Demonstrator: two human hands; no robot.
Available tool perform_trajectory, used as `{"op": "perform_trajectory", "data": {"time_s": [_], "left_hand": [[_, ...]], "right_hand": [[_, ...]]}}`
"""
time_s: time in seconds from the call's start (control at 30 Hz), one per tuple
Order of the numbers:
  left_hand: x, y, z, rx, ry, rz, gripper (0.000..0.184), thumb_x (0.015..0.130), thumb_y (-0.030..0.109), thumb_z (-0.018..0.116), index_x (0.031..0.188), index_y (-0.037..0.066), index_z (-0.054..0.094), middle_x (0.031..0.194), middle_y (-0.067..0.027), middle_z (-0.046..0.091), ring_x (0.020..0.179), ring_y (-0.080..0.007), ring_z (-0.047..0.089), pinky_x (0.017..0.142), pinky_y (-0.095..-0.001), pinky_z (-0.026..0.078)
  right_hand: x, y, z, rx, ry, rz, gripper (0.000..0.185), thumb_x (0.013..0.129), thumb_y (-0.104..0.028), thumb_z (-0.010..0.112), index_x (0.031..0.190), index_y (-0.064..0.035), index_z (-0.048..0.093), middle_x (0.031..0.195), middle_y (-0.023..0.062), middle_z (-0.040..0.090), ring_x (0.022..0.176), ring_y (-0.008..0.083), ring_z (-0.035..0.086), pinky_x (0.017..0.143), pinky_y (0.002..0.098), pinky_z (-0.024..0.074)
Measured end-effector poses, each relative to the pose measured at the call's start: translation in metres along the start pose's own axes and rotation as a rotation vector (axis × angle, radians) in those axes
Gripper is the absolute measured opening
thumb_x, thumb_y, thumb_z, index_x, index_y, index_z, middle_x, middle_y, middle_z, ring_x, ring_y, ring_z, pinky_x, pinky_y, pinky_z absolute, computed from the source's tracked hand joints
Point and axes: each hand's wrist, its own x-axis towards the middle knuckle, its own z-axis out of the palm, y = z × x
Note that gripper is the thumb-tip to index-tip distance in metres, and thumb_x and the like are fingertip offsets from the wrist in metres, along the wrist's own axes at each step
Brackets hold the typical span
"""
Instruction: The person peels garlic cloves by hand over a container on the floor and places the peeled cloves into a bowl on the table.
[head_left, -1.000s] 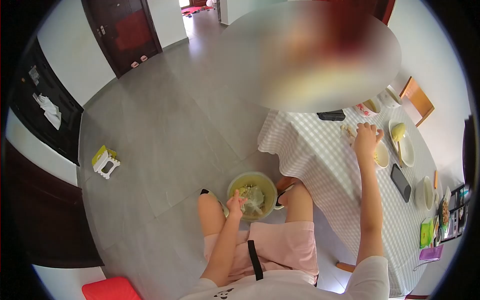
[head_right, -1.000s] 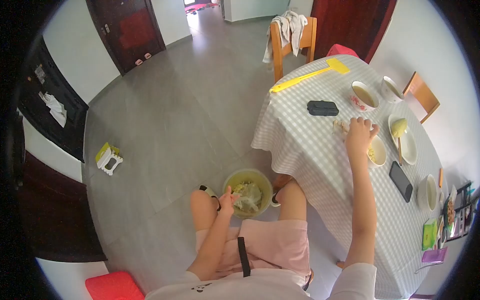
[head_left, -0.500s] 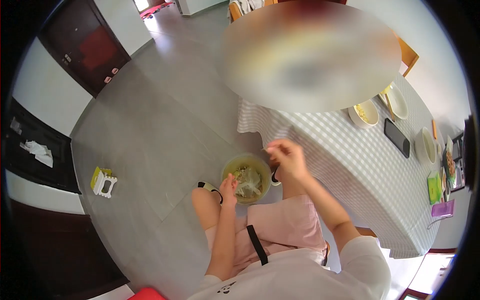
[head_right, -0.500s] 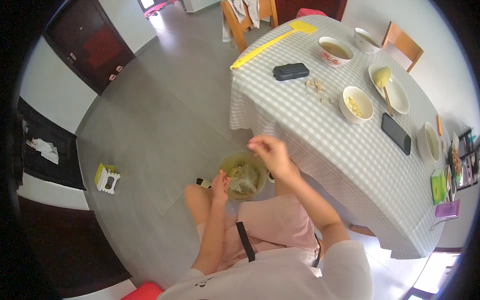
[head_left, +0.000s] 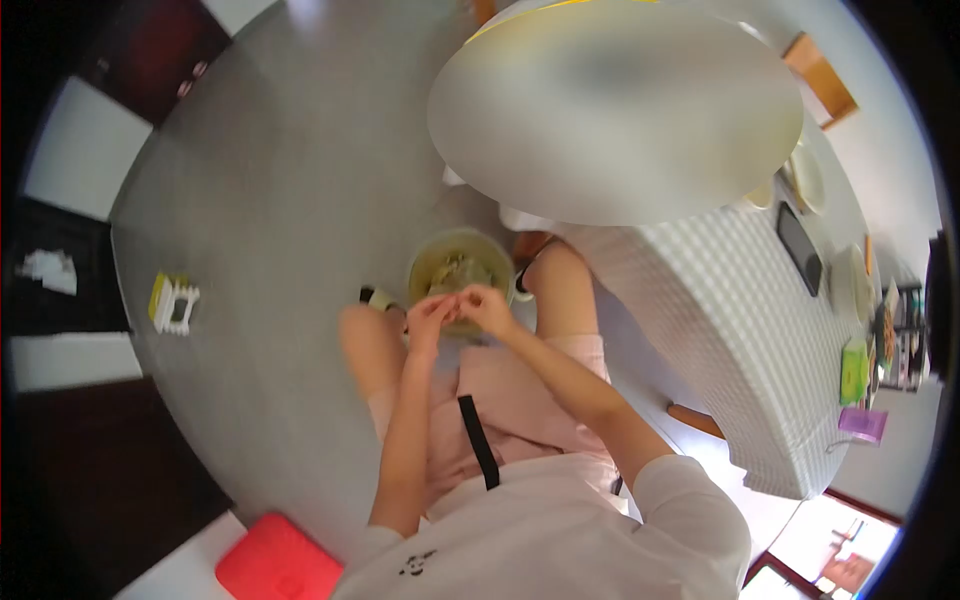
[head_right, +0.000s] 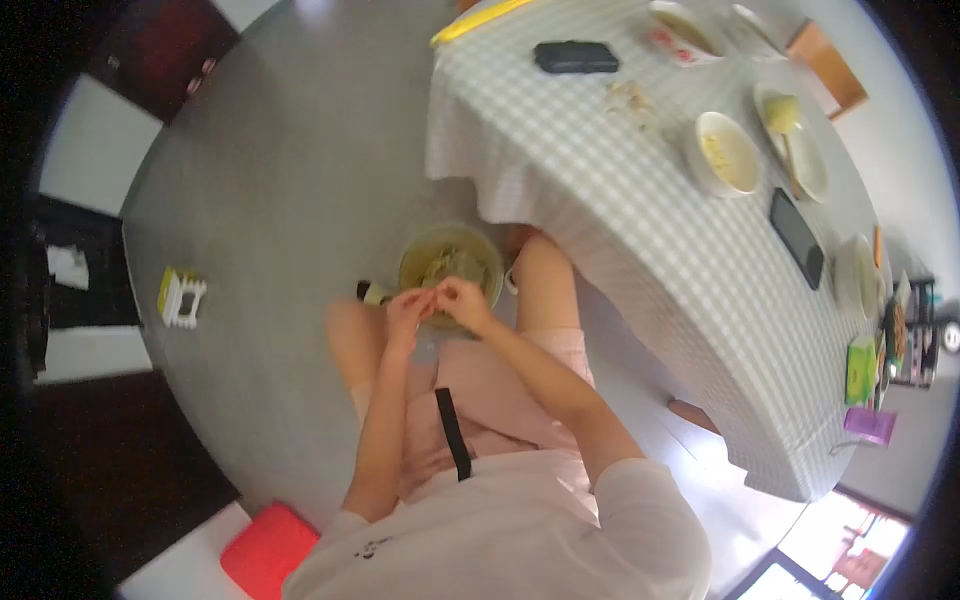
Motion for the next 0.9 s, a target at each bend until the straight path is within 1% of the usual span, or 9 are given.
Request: {"op": "perform_trajectory", "data": {"time_s": [0.1,0.17,0.3,0.37,0.47,0.67,0.8,0.87,0.9], "left_hand": [[0.01,-0.022,-0.005,0.027,0.041,0.085,0.013,0.075,0.008,0.057,0.082,-0.003,0.059,0.07,-0.0039,0.057,0.062,-0.0092,0.051,0.056,-0.02,0.042],[0.006,-0.016,0.002,-0.01,0.108,0.089,0.012,0.076,0.007,0.056,0.081,-0.004,0.059,0.072,-0.0054,0.059,0.063,-0.0093,0.053,0.058,-0.0194,0.043],[0.007,-0.013,-0.003,-0.038,0.134,0.105,0.011,0.077,0.007,0.056,0.079,-0.003,0.059,0.074,-0.0062,0.06,0.064,-0.0089,0.054,0.059,-0.0192,0.044],[0.004,-0.011,-0.002,-0.042,0.103,0.112,0.01,0.076,0.006,0.056,0.078,-0.003,0.059,0.073,-0.006,0.06,0.064,-0.0083,0.054,0.059,-0.0193,0.045],[0.007,-0.016,-0.002,0.057,0.088,0.184,0.009,0.076,0.005,0.057,0.079,-0.003,0.059,0.072,-0.0057,0.059,0.063,-0.0081,0.054,0.058,-0.0193,0.045],[0.008,-0.018,-0.003,0.173,0.061,0.226,0.007,0.075,0.003,0.056,0.077,-0.004,0.059,0.071,-0.0061,0.059,0.061,-0.0085,0.053,0.057,-0.0193,0.044],[0.009,-0.023,-0.002,0.174,0.06,0.253,0.006,0.075,0.002,0.056,0.076,-0.004,0.059,0.07,-0.0061,0.059,0.06,-0.0088,0.052,0.057,-0.0196,0.044],[0.01,-0.023,-0.002,0.162,0.063,0.282,0.006,0.075,0.001,0.056,0.075,-0.004,0.059,0.07,-0.0059,0.059,0.06,-0.0086,0.052,0.056,-0.0198,0.043],[0.01,-0.023,-0.002,0.163,0.062,0.281,0.006,0.075,0.001,0.056,0.075,-0.004,0.059,0.07,-0.0059,0.059,0.06,-0.0086,0.052,0.056,-0.0198,0.043]], "right_hand": [[0.006,0.007,-0.005,-0.035,-0.039,0.034,0.007,0.075,-0.004,0.053,0.08,0.0021,0.053,0.069,0.0044,0.057,0.061,0.008,0.054,0.054,0.0217,0.0439],[0.008,-0.006,-0.005,0.063,-0.025,0.125,0.008,0.075,-0.004,0.053,0.08,0.0022,0.054,0.068,0.0042,0.057,0.059,0.0083,0.054,0.053,0.021,0.044],[0.012,0.0,-0.005,0.063,-0.106,0.139,0.009,0.076,-0.005,0.052,0.082,0.0023,0.055,0.068,0.0046,0.058,0.058,0.0084,0.055,0.053,0.0204,0.044],[0.01,-0.011,-0.008,-0.091,-0.136,0.082,0.011,0.077,-0.006,0.051,0.083,0.0029,0.055,0.068,0.0053,0.058,0.058,0.0083,0.055,0.052,0.021,0.0442],[0.01,-0.016,-0.007,-0.096,-0.088,0.048,0.013,0.075,-0.008,0.051,0.081,0.0026,0.056,0.059,0.0069,0.056,0.052,0.0097,0.051,0.05,0.023,0.0414],[0.007,-0.024,-0.01,-0.183,-0.11,0.004,0.012,0.074,-0.008,0.051,0.08,0.0013,0.057,0.058,0.0076,0.055,0.05,0.0124,0.051,0.049,0.0251,0.0409],[0.005,-0.019,-0.01,-0.278,-0.08,-0.057,0.012,0.073,-0.006,0.052,0.078,0.0042,0.057,0.06,0.0048,0.056,0.052,0.0085,0.053,0.048,0.0209,0.0427],[0.005,-0.025,-0.009,-0.119,-0.076,0.107,0.011,0.072,-0.005,0.052,0.076,0.0042,0.057,0.057,0.0048,0.055,0.05,0.0084,0.052,0.046,0.0208,0.0426],[0.005,-0.024,-0.008,-0.119,-0.075,0.107,0.011,0.072,-0.005,0.052,0.076,0.0042,0.057,0.057,0.0048,0.055,0.05,0.0084,0.052,0.046,0.0208,0.0426]]}}
